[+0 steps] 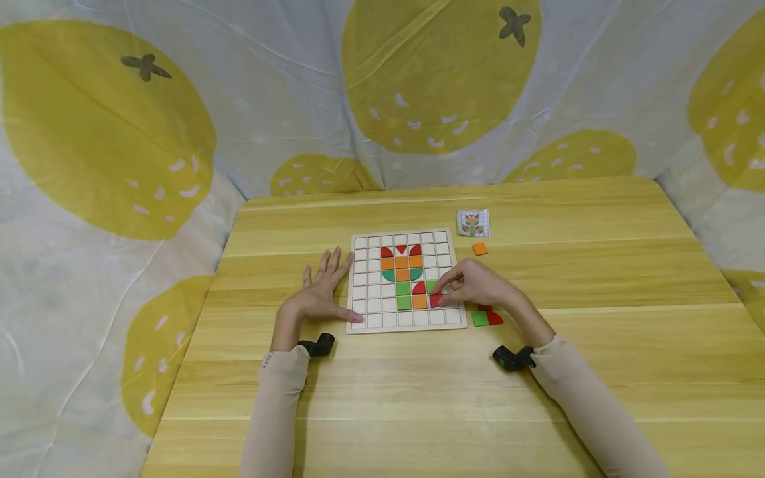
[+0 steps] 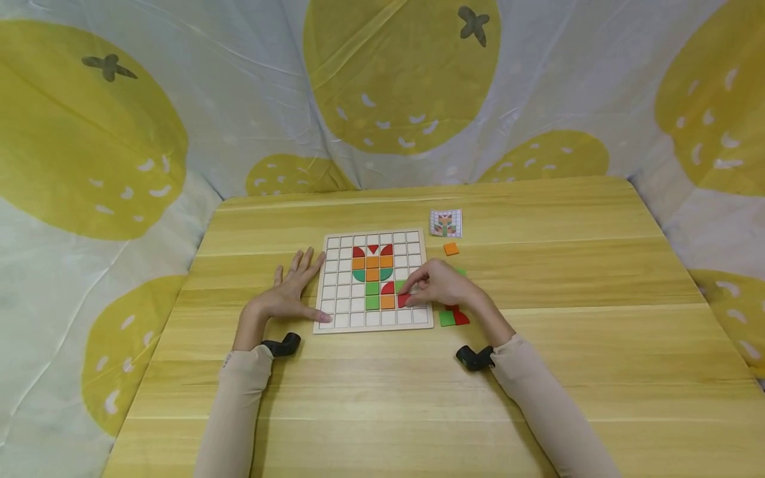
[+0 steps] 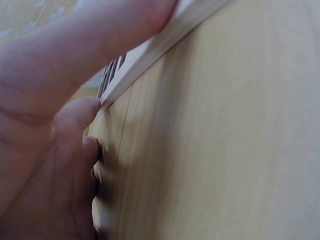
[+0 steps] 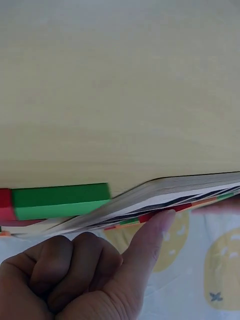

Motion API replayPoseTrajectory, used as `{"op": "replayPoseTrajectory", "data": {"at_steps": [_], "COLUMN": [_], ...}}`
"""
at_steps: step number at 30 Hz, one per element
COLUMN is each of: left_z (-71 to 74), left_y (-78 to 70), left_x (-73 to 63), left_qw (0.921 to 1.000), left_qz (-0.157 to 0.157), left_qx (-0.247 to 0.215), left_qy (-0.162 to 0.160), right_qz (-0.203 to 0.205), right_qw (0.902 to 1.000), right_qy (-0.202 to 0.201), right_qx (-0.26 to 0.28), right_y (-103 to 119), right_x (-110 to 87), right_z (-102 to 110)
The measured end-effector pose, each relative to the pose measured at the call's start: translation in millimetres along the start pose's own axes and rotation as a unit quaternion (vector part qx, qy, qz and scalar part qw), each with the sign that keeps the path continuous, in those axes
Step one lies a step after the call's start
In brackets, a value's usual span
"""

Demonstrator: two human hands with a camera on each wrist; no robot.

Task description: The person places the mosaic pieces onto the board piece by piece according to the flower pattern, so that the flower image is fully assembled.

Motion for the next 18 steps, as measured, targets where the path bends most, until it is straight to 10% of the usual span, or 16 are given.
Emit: {"op": "replayPoseTrajectory", "data": {"at_steps": [18], "left_z": [-2.4], "left_y": [2.7], "left_x": [2.2], "left_qw": [1.0000], "left_qz": [-0.002], "left_qx": [-0.008], "left_qy": [-0.002], "right_qz": [0.001], "right_qw": [0.9999], "right_qy": [0.002], "right_qx": [0.017], "right_y": [0.1], "right_x": [5.2], "right_z": [-4.9]}}
Point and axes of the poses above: each hand's wrist, its own x-axis towards the middle knuckle, its own z-axis out of the back of the hand, y = z × x, the point moved 8 cm from there along x, towards the middle knuckle, and after that the axes turned 13 degrees about x, right-handed, at the moved point
